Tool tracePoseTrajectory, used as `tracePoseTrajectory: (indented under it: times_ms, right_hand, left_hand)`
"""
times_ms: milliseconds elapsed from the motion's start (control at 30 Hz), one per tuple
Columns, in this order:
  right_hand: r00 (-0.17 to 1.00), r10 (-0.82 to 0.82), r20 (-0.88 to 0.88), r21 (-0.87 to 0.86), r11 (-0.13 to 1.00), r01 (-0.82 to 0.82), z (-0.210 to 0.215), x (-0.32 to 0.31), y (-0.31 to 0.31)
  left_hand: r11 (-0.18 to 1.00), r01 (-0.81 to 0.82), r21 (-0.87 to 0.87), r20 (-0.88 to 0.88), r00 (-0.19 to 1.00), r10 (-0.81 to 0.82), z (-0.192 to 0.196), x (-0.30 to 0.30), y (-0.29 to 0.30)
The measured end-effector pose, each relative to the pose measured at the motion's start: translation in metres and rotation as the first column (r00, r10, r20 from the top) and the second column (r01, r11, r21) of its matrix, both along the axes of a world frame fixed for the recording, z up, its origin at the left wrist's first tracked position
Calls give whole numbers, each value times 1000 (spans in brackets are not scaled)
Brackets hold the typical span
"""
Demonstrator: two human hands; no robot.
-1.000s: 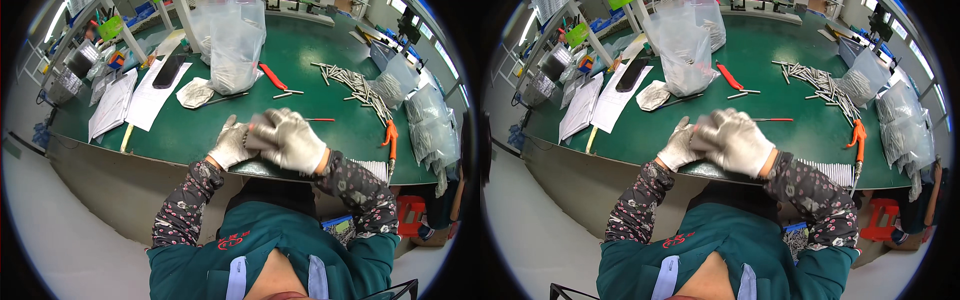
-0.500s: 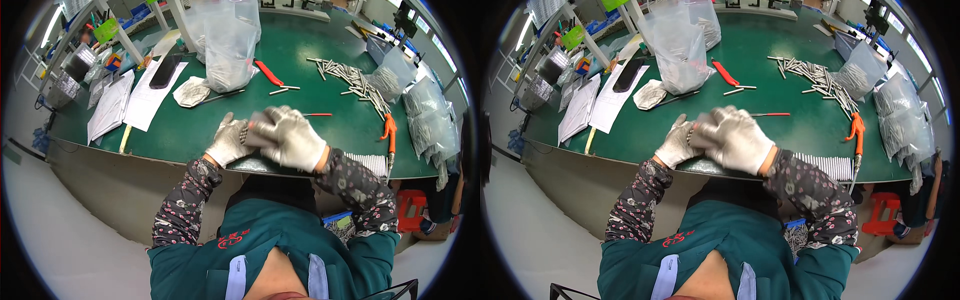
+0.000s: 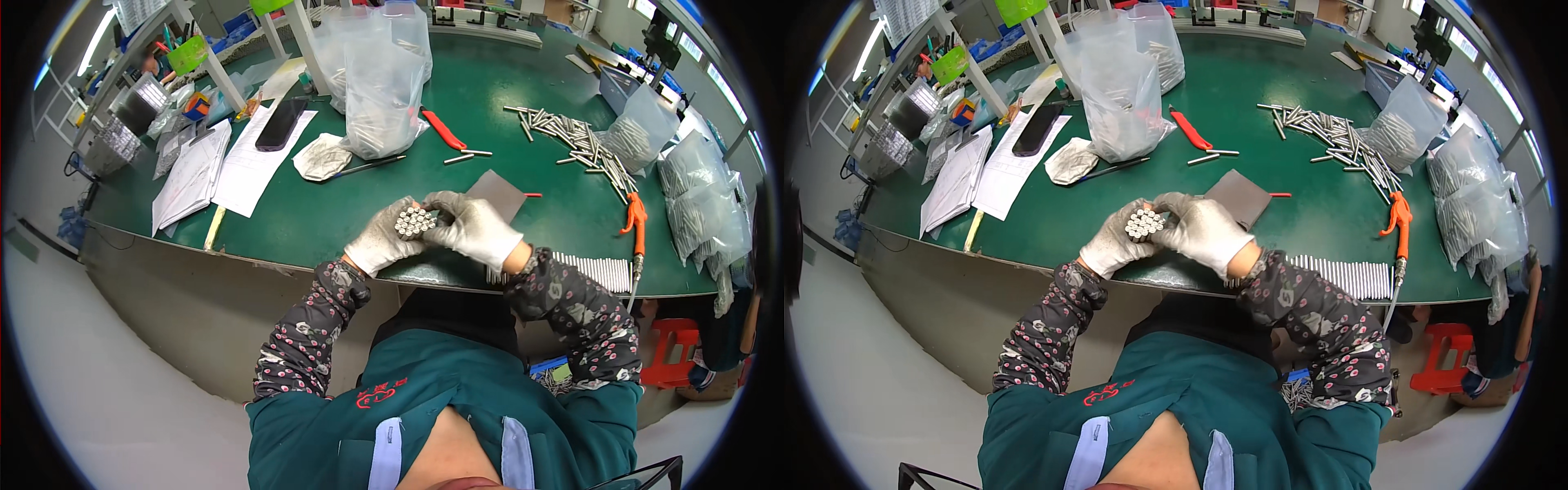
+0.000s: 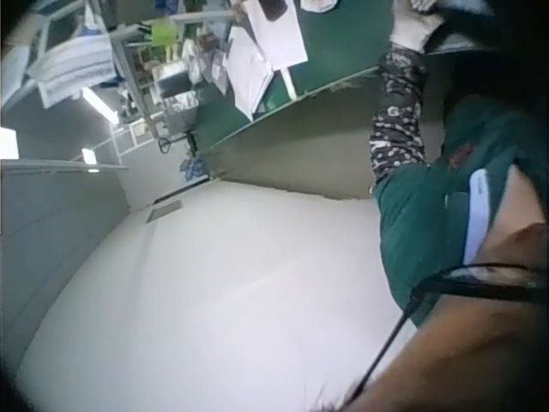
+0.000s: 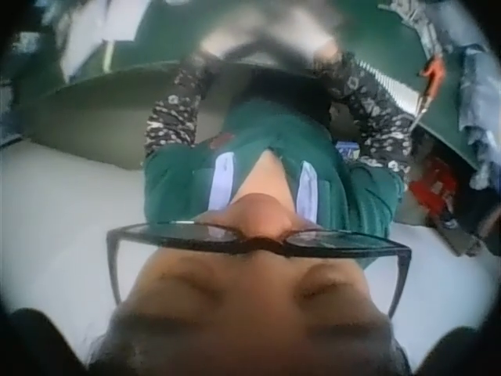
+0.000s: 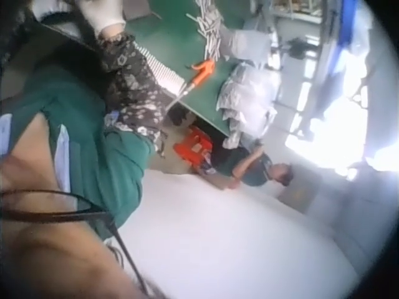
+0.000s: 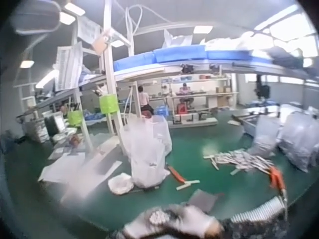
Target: The recorder is inspecting, cleaning with an air gun, and organizing small metal pins into bundles at a manufacturing workstation.
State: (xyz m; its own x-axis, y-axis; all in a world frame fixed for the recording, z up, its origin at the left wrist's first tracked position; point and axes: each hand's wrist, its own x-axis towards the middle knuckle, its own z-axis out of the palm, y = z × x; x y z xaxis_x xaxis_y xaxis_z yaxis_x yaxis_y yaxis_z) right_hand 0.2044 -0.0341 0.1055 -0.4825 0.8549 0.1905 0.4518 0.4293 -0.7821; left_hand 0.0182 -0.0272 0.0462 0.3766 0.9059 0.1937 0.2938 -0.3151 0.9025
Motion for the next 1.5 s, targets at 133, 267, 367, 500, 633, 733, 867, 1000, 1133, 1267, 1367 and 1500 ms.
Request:
tracePoseTrajectory:
  times_ms: [133,267,367,500,633,733,867,1000,1133,1267,1367,1500]
  right_hand:
    - [996,-88,30,-35,995,90,-14,-14,-1]
    - [996,-91,-13,-70,994,90,-13,-21,-1]
    - [996,-90,-4,-41,995,89,-14,-21,0]
    - [998,-69,-14,-9,998,68,-15,-19,3]
    - [998,-27,-61,-163,987,17,-4,-11,1]
    - [989,-106,-99,-166,982,89,-1,7,5]
    - [814,-406,415,514,843,158,21,32,9]
    - [659,-465,591,539,836,106,10,42,9]
    - [643,-384,663,433,897,90,-2,53,17]
    - [898,-299,322,538,839,86,7,35,8]
    - [947,73,312,594,764,-254,35,1,-23]
    - [824,-451,342,750,660,49,34,12,19]
  left_hand:
    - [1000,17,22,25,1000,-17,-4,0,5]
    - [995,22,-99,180,984,-4,5,-1,0]
    - [991,56,-121,276,961,-21,9,1,-2]
    - [995,59,-80,294,955,-33,15,6,-3]
    - [991,32,-127,276,961,4,11,3,-1]
    - [979,40,-202,262,965,15,16,5,-3]
    - [973,36,-226,259,965,24,14,4,-2]
    - [964,57,-259,313,949,28,14,5,-3]
    - [963,64,-262,307,952,20,12,7,-2]
    - [958,70,-278,316,948,22,10,6,-4]
    - [990,-113,-87,288,948,134,-4,3,-4]
    - [952,4,-307,242,968,74,12,2,0]
